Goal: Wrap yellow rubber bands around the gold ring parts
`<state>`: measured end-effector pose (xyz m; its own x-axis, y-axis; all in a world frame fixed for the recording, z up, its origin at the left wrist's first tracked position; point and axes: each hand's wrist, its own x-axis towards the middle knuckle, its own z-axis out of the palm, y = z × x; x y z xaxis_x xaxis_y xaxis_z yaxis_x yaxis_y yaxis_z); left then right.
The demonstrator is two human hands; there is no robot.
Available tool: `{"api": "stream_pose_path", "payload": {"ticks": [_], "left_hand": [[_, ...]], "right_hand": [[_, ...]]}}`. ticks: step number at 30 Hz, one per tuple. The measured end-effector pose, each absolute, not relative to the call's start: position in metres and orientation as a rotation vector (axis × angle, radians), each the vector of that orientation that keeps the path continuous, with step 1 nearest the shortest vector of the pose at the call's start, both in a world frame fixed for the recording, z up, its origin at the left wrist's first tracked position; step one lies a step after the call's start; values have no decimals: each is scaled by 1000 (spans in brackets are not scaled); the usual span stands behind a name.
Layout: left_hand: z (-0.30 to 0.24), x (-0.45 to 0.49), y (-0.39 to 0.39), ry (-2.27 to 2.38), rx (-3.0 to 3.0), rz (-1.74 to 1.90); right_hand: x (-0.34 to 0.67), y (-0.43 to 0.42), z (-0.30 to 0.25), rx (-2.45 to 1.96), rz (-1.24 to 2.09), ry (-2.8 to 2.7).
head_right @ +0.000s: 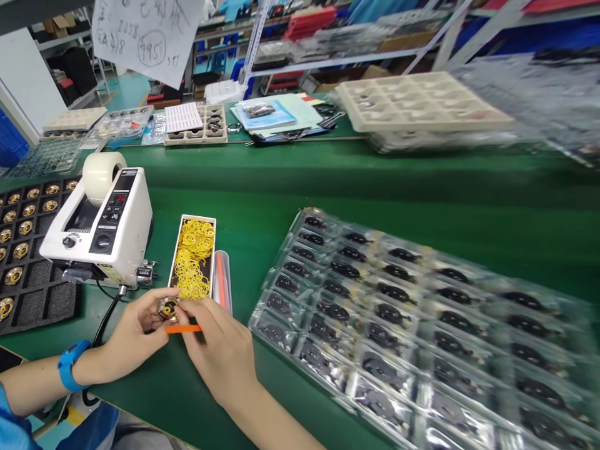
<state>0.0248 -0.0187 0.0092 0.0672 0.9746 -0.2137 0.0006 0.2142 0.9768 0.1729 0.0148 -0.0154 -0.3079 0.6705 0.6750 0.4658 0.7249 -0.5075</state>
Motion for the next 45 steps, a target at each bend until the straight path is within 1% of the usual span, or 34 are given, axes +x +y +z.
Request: {"api": "stream_pose_path", "payload": {"ticks": [10,19,21,23,25,28,32,36,38,41,45], "left_hand": [[8,24,-22,1264,1385,965],[3,21,-20,1283,1312,1012],[2,20,-17,1272,1254,1052],[2,20,-15,1247,1161,1109],[3,20,-13,1223,1068,1159],[4,19,-11,1208,985,1187],[7,18,-12,1205,949,1180],[10,16,-11,1191,921,1152],[10,14,-11,1186,909,1148],[10,12,-10,1173,902,1150],[8,10,-8,1168,891,1151]], "right_hand": [[169,17,-13,-928,530,-1878],[170,9,1,-718,722,-1950],[174,10,6,-723,797,-1924],[180,16,9,-825,830,-1887],[189,26,8,-996,805,-1886],[200,41,1,-1217,681,-2013],[208,45,-4,-1369,412,-2063],[226,50,-5,-1463,217,-2082],[246,61,-5,-1611,129,-2104],[288,88,2,-1934,102,-2189],[334,125,17,-2096,123,-2224]]}}
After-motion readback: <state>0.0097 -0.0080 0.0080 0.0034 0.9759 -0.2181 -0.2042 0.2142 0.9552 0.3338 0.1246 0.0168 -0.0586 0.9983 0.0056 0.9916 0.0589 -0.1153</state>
